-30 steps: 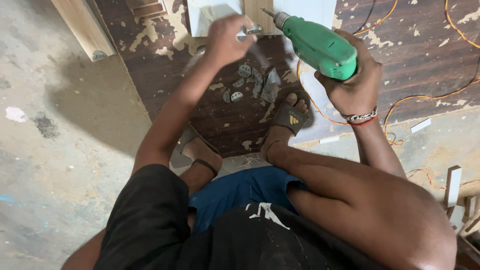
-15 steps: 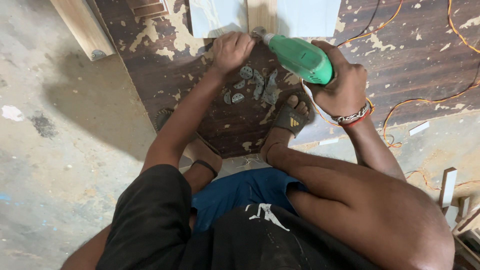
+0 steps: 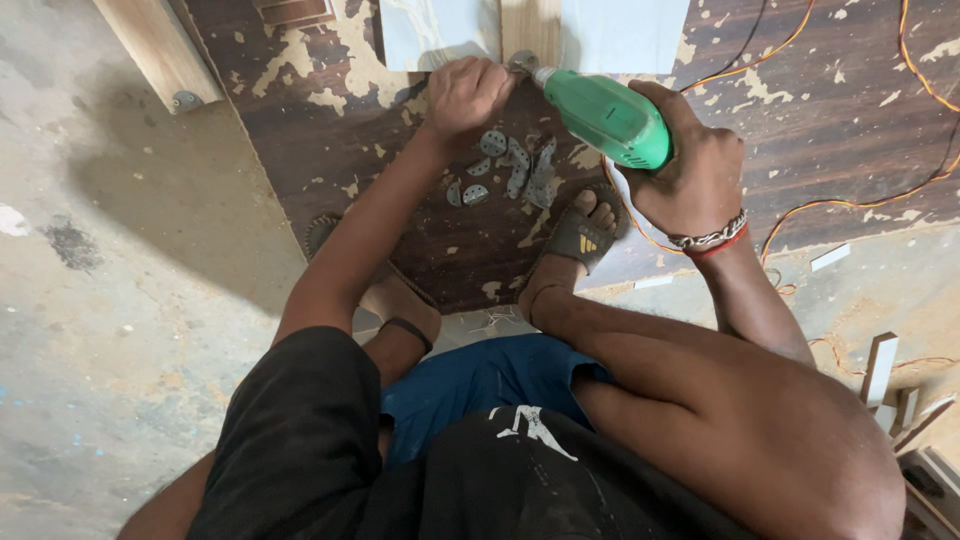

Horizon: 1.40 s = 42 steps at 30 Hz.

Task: The person uses a green corded drill to drive screws into a wooden strip attached to a white panel. They repeatedly pick screws from a nearby wooden box and fasten them along the strip. A second person briefly passes by in the background.

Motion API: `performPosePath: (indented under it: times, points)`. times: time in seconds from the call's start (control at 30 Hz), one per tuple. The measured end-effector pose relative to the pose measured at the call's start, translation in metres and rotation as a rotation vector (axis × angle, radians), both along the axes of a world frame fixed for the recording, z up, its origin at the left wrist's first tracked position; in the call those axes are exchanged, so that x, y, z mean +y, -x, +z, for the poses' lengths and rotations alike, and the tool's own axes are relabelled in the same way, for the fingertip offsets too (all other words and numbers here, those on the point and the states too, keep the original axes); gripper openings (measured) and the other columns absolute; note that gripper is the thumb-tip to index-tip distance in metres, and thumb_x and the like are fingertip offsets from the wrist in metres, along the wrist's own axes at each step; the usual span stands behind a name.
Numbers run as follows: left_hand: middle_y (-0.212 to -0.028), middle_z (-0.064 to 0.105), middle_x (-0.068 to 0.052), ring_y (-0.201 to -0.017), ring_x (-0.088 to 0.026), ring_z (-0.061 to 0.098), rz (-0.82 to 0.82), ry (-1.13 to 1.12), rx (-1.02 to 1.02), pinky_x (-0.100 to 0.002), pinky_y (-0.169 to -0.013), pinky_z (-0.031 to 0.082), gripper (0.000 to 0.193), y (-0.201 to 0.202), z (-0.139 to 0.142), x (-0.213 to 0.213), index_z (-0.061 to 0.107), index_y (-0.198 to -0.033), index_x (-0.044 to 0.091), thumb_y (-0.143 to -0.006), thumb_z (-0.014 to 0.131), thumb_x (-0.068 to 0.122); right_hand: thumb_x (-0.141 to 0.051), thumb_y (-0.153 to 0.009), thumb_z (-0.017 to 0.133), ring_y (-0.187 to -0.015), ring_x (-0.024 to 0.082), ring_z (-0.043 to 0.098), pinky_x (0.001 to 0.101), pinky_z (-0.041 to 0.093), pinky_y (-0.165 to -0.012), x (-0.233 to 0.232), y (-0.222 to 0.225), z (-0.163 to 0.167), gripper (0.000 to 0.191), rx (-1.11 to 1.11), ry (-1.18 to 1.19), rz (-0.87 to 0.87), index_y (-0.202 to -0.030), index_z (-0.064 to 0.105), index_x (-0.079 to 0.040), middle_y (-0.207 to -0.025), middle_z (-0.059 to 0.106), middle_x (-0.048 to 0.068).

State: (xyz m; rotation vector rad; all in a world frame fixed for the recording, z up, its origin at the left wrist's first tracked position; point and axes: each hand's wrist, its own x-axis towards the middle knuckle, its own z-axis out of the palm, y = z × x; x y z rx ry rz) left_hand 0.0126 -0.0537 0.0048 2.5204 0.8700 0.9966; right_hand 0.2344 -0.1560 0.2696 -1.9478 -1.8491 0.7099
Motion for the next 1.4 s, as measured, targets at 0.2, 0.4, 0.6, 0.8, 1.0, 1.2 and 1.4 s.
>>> performPosePath:
  times: [0.2,0.4,0.6,0.8,1.0,1.2,1.4]
  points:
    - [-0.066,0.061,-0.003,-0.057,-0.015,0.06,-0.006,-0.019,0.005,-0.033,-0.047,0.047,0.019,0.002,0.009,-0.001,0.063,-0.079,0.008,-0.094,0.074,0.008,-0.014,-0.094,0.081,-0.089,0.037,0.075,0.0428,0.06,-0.081,0.006,0.001,0.002,0.046,-0.05,0.006,0.014,-0.136,0.064,-0.005,-0.094,0.074,0.021]
    - [-0.07,0.062,-0.004,-0.06,-0.016,0.06,0.004,-0.027,0.01,-0.035,-0.048,0.047,0.006,-0.001,0.024,-0.001,0.067,-0.088,0.004,-0.093,0.07,0.005,-0.013,-0.092,0.079,-0.082,0.037,0.075,0.044,0.059,-0.076,0.01,0.006,0.007,0.049,-0.087,0.061,0.028,-0.137,0.064,-0.003,-0.088,0.073,0.022]
    - [-0.073,0.064,-0.006,-0.065,-0.021,0.063,0.001,-0.031,-0.044,-0.038,-0.055,0.051,0.007,0.003,0.029,-0.002,0.065,-0.086,0.004,-0.09,0.069,0.008,-0.014,-0.093,0.078,-0.082,0.037,0.075,0.0443,0.059,-0.076,0.008,0.005,0.008,0.048,-0.13,0.058,0.036,-0.138,0.064,-0.006,-0.09,0.074,0.02]
    - [-0.064,0.061,-0.004,-0.053,-0.015,0.059,-0.027,-0.001,-0.039,-0.033,-0.043,0.044,0.018,-0.003,0.024,0.003,0.065,-0.078,0.005,-0.093,0.074,0.005,-0.015,-0.091,0.081,-0.081,0.038,0.074,0.0449,0.059,-0.077,0.003,0.001,0.003,0.051,-0.114,0.051,0.019,-0.138,0.063,-0.005,-0.086,0.073,0.021]
    - [-0.067,0.062,-0.006,-0.059,-0.02,0.062,0.029,0.019,-0.081,-0.037,-0.05,0.048,0.012,-0.003,0.025,-0.007,0.065,-0.083,0.003,-0.091,0.073,0.004,-0.01,-0.093,0.077,-0.08,0.036,0.075,0.0431,0.06,-0.074,0.013,0.001,0.006,0.048,-0.092,0.051,0.045,-0.138,0.063,-0.006,-0.088,0.073,0.021]
    - [-0.066,0.063,-0.005,-0.054,-0.017,0.06,0.119,0.1,-0.143,-0.034,-0.045,0.044,0.019,-0.012,0.02,-0.014,0.066,-0.082,0.004,-0.095,0.079,0.011,-0.008,-0.076,0.077,-0.07,0.039,0.073,0.0471,0.059,-0.064,0.044,0.015,0.026,0.062,-0.218,0.195,0.127,-0.136,0.061,-0.01,-0.078,0.072,0.021]
    - [-0.064,0.06,-0.003,-0.052,-0.016,0.058,0.025,0.098,-0.076,-0.033,-0.044,0.043,0.023,-0.008,0.008,-0.012,0.064,-0.079,0.007,-0.098,0.076,0.011,-0.012,-0.073,0.076,-0.066,0.043,0.072,0.0515,0.057,-0.059,0.053,0.045,0.037,0.066,-0.367,0.338,0.11,-0.136,0.057,-0.013,-0.071,0.069,0.025]
